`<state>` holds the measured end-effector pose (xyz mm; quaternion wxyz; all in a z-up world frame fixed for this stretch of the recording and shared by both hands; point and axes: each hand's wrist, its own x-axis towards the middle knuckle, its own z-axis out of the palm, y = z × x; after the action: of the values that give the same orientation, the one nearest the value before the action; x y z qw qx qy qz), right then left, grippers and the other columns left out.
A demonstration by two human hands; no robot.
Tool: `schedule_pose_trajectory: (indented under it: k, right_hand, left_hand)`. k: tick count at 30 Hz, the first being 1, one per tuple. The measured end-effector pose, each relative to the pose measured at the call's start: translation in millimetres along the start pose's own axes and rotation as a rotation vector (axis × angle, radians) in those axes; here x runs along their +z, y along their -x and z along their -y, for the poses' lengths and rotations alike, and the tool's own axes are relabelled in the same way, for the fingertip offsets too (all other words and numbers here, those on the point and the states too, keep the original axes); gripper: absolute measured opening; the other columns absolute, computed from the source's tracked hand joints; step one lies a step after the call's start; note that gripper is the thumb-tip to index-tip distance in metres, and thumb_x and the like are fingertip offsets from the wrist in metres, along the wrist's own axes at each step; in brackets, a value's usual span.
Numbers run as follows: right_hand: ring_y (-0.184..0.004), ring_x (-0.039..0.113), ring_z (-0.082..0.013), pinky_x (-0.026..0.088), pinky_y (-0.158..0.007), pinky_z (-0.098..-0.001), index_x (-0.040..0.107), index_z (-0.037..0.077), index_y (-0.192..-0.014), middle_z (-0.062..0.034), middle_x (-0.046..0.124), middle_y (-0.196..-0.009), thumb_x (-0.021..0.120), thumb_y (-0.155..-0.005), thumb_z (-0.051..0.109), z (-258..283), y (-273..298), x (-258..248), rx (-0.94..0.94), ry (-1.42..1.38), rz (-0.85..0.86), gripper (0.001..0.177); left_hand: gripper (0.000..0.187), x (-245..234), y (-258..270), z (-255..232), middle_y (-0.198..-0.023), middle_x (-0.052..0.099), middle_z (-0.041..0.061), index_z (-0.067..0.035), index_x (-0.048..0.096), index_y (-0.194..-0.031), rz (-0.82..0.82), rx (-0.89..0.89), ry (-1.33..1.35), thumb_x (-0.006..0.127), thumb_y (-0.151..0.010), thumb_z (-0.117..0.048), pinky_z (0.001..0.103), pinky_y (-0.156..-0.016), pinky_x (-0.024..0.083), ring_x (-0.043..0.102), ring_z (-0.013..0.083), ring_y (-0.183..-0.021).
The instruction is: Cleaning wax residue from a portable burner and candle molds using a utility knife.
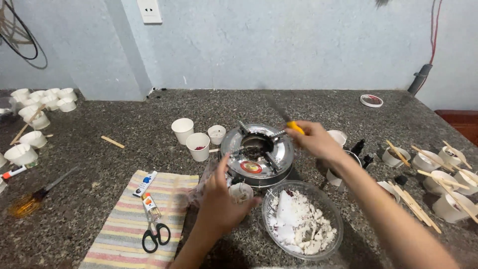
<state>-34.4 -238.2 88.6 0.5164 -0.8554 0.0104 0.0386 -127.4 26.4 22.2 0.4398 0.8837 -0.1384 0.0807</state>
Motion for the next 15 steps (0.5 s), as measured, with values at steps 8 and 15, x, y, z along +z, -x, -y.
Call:
schedule_pose_trajectory:
  k: [8,15]
  right_hand:
    - [-0.058,0.062,-0.0139,0.049,-0.043,-0.0242,0.063,0.014,-0.118,-0.0054,0.075,-0.088,0.054,-0.098,0.009,35,-16,-28,-0.045,1.020,-0.015,0.022]
    - [-0.070,0.061,-0.0125,0.040,-0.108,-0.0517,0.077,0.026,-0.097,0.0098,0.064,-0.068,0.055,-0.106,0.030,73,-21,-15,-0.090,1.453,-0.013,0.024]
  left_hand:
    - [0.117,42,1,51,-0.151,0.032,0.028,-0.027,0.006,-0.160,-0.007,0.081,0.057,0.088,-0.076,-0.034,0.044,-0.078,0.064,0.069,0.0319,-0.105]
    - [0.113,22,6,33,-0.157,0.024,0.026,-0.030,0.004,-0.157,0.124,0.091,0.117,0.082,-0.077,-0.009,0.046,-0.080,0.071,0.036,0.0483,-0.139]
